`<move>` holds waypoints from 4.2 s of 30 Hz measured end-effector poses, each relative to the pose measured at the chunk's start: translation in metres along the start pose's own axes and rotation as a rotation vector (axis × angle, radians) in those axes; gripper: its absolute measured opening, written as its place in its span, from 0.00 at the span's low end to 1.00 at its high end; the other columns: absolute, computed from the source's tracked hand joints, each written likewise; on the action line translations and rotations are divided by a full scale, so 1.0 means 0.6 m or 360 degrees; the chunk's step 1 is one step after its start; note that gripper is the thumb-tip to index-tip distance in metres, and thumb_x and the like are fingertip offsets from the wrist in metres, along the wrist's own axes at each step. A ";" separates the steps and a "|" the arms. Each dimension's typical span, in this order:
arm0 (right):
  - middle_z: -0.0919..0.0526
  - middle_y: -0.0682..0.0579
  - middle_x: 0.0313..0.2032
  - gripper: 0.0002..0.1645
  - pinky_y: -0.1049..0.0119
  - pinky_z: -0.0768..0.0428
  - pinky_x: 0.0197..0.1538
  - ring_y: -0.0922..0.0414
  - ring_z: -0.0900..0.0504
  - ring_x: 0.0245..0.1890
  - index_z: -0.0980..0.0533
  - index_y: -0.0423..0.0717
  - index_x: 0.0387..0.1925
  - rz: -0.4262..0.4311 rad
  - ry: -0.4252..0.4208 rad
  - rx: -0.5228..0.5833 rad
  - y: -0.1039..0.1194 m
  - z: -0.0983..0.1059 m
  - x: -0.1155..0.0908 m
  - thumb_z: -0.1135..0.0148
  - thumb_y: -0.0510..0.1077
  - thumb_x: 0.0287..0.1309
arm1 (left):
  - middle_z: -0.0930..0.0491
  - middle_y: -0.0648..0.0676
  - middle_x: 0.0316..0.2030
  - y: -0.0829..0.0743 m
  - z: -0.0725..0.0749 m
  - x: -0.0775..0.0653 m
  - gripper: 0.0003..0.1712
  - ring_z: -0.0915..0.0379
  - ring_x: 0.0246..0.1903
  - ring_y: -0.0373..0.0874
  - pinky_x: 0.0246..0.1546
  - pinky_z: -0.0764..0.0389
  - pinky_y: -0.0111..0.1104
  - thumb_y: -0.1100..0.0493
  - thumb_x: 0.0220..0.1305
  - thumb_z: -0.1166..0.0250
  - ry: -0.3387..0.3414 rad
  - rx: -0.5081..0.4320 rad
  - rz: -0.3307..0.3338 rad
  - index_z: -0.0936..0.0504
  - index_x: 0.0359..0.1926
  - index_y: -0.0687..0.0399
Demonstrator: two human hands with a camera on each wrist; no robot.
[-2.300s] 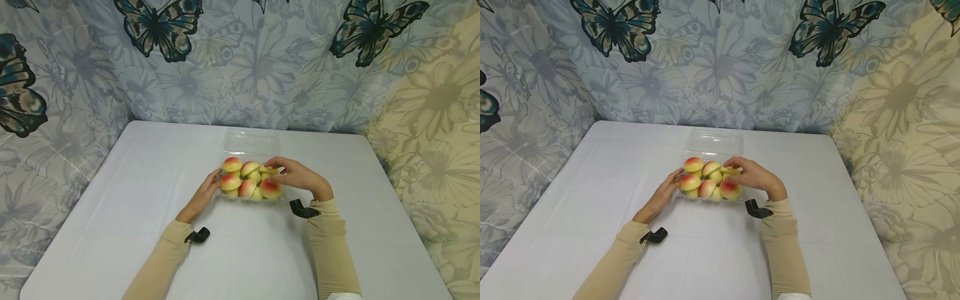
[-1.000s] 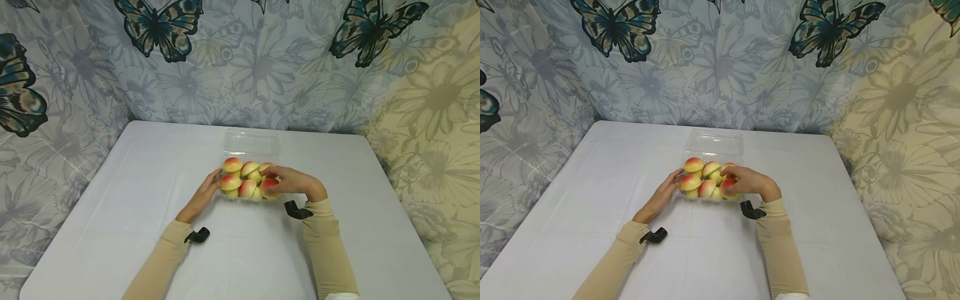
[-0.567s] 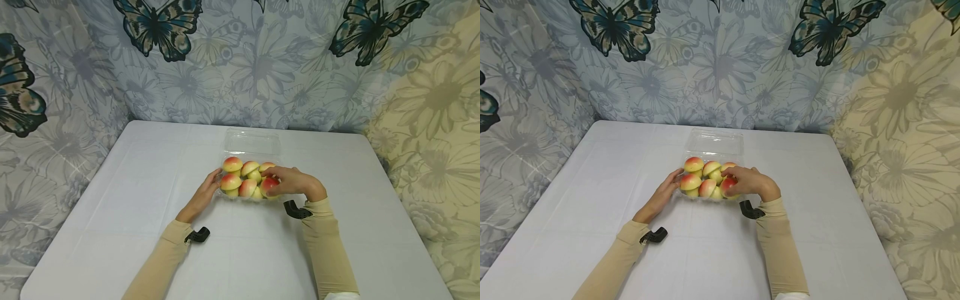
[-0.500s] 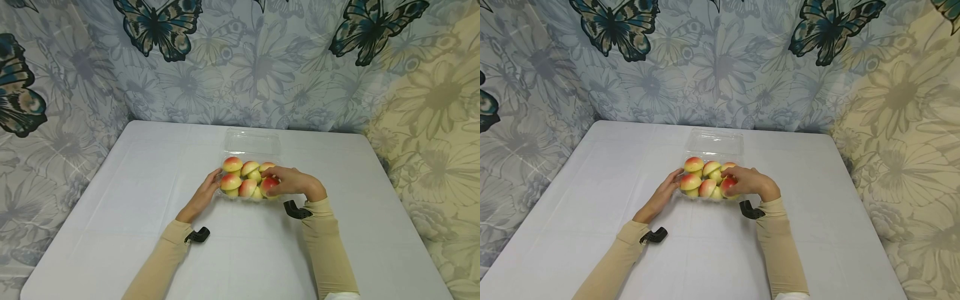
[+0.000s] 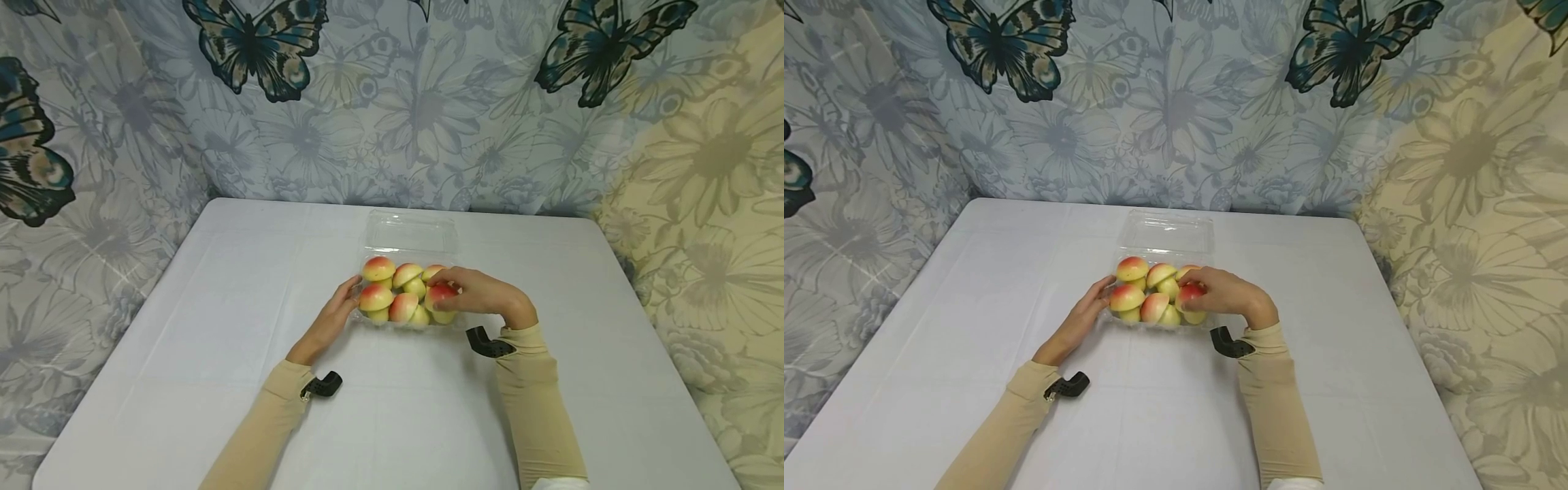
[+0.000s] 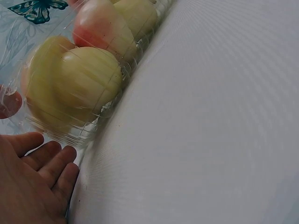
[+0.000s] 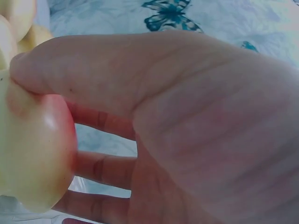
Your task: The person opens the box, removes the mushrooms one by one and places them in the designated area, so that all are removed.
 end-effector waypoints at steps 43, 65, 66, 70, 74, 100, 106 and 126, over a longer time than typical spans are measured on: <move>0.22 0.47 0.59 0.29 0.51 0.19 0.58 0.46 0.24 0.62 0.29 0.48 0.60 0.0237 -0.0507 0.0379 0.011 0.033 -0.002 0.29 0.47 0.61 | 0.48 0.61 0.79 0.002 -0.002 -0.001 0.32 0.52 0.78 0.61 0.77 0.47 0.54 0.59 0.79 0.57 -0.0010 -0.0006 0.0036 0.50 0.79 0.56; 0.21 0.51 0.62 0.27 0.52 0.24 0.60 0.54 0.24 0.60 0.24 0.50 0.63 0.0280 -0.0713 0.0402 0.007 0.052 -0.021 0.31 0.49 0.64 | 0.48 0.62 0.79 -0.001 -0.004 -0.002 0.32 0.51 0.78 0.61 0.77 0.47 0.55 0.57 0.79 0.56 -0.0003 -0.0022 0.0041 0.50 0.80 0.55; 0.21 0.51 0.62 0.27 0.52 0.24 0.60 0.54 0.24 0.60 0.24 0.49 0.63 0.0283 -0.0724 0.0407 0.006 0.052 -0.022 0.31 0.48 0.64 | 0.48 0.62 0.79 -0.001 -0.004 -0.002 0.32 0.51 0.78 0.60 0.77 0.47 0.55 0.57 0.79 0.57 -0.0004 -0.0024 0.0040 0.50 0.80 0.55; 0.20 0.52 0.61 0.26 0.53 0.24 0.60 0.56 0.24 0.59 0.23 0.50 0.62 0.0284 -0.0767 0.0435 0.002 0.056 -0.025 0.30 0.46 0.63 | 0.48 0.62 0.79 -0.001 -0.005 -0.002 0.32 0.51 0.78 0.61 0.77 0.47 0.55 0.58 0.79 0.57 -0.0003 -0.0029 0.0035 0.50 0.79 0.56; 0.20 0.53 0.62 0.26 0.55 0.25 0.60 0.58 0.25 0.60 0.23 0.52 0.63 0.0270 -0.0811 0.0428 -0.002 0.060 -0.027 0.31 0.48 0.64 | 0.48 0.62 0.79 0.001 -0.004 -0.002 0.32 0.50 0.78 0.61 0.77 0.46 0.55 0.57 0.80 0.57 -0.0011 -0.0022 0.0036 0.50 0.79 0.55; 0.20 0.47 0.56 0.28 0.63 0.27 0.55 0.58 0.25 0.54 0.28 0.47 0.63 0.0139 -0.1023 0.0502 -0.022 0.079 -0.039 0.34 0.52 0.65 | 0.49 0.62 0.79 -0.001 -0.005 -0.001 0.32 0.53 0.79 0.61 0.77 0.48 0.55 0.59 0.79 0.56 -0.0011 -0.0035 0.0042 0.50 0.79 0.56; 0.20 0.48 0.53 0.26 0.65 0.27 0.53 0.63 0.26 0.51 0.26 0.46 0.60 0.0123 -0.1120 0.0511 -0.024 0.085 -0.046 0.32 0.50 0.64 | 0.50 0.62 0.79 0.000 -0.005 -0.001 0.32 0.54 0.79 0.61 0.78 0.49 0.56 0.59 0.79 0.57 -0.0004 -0.0032 0.0042 0.50 0.79 0.56; 0.19 0.44 0.56 0.32 0.68 0.27 0.48 0.61 0.25 0.48 0.26 0.47 0.64 -0.0102 -0.1210 0.0586 -0.076 0.086 -0.037 0.35 0.58 0.65 | 0.49 0.62 0.79 -0.001 -0.004 -0.001 0.32 0.53 0.79 0.61 0.78 0.48 0.55 0.59 0.79 0.57 -0.0009 -0.0031 0.0035 0.50 0.79 0.56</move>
Point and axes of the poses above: each hand's wrist, its own x-axis towards the middle knuckle, its own z-axis out of the back of the hand, y = z × x, the point moved 4 cm from there along x, towards the middle knuckle
